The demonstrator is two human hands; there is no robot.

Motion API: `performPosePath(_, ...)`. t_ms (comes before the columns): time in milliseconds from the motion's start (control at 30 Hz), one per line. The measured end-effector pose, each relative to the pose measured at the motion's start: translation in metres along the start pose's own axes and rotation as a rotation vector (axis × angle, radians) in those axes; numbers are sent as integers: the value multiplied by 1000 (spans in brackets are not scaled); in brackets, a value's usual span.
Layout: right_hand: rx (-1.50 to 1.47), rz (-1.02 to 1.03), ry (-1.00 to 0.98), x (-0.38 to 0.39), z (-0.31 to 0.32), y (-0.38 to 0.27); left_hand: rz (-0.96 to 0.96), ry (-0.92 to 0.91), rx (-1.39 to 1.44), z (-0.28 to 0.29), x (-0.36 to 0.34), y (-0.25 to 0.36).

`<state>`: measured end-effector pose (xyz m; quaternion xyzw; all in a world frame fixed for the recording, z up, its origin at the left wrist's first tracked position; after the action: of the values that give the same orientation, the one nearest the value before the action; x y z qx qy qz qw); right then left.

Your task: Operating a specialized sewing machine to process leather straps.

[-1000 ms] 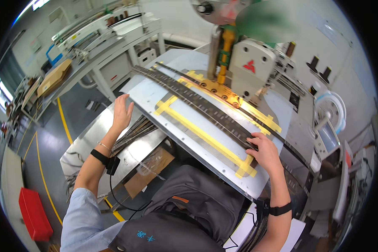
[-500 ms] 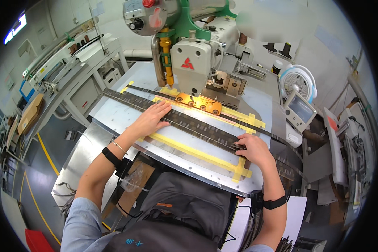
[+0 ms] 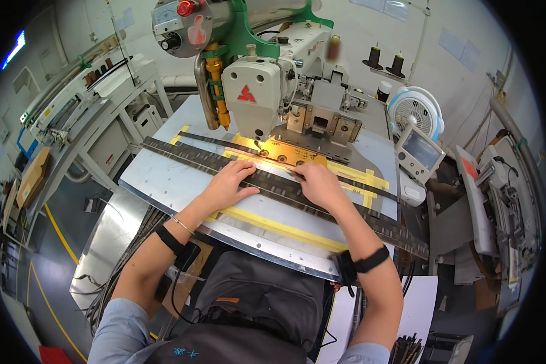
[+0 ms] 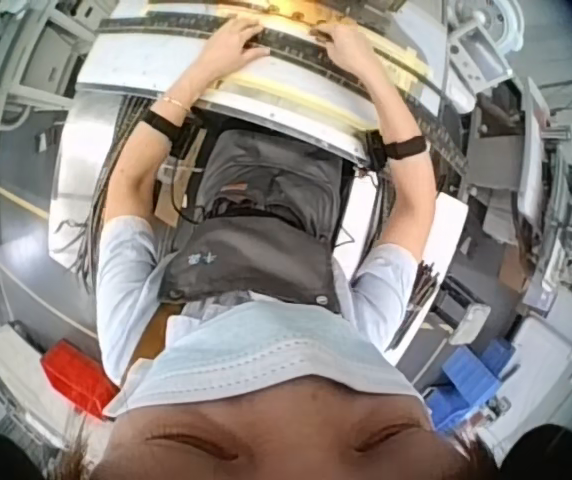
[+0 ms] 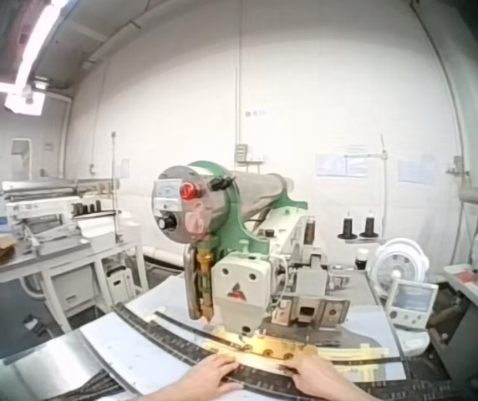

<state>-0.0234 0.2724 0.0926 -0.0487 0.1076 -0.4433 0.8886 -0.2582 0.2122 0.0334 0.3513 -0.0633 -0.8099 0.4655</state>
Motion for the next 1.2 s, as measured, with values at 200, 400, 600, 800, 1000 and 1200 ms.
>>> performPosePath(200,-206,-126,-32,-75,-45,-23,41,54,90,1,0,-3)
performPosePath(400,-17,-133,195,-98,-73,-32,35,67,107,1,1,-4)
performPosePath(600,-4,-64,197,-86,-69,-24,38,107,107,1,3,-3)
performPosePath(800,3,-82,119,-70,-60,-26,28,110,109,1,3,-3)
performPosePath(1000,-109,-27,132,-53,-54,-18,70,101,118,-1,3,-4)
performPosePath(1200,-216,-71,121,-28,-44,-9,68,87,49,1,4,0)
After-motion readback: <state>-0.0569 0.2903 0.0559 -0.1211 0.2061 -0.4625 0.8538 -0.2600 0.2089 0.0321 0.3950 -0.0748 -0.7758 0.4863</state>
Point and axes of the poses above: each hand's wrist, its own x-axis away from the middle knuckle, its own z-axis out of the back of the hand, y = z × x, the point moved 2 cm from there along -x, towards the middle knuckle, and after that the axes turned 10 degrees about x, right-handed, at the moved point
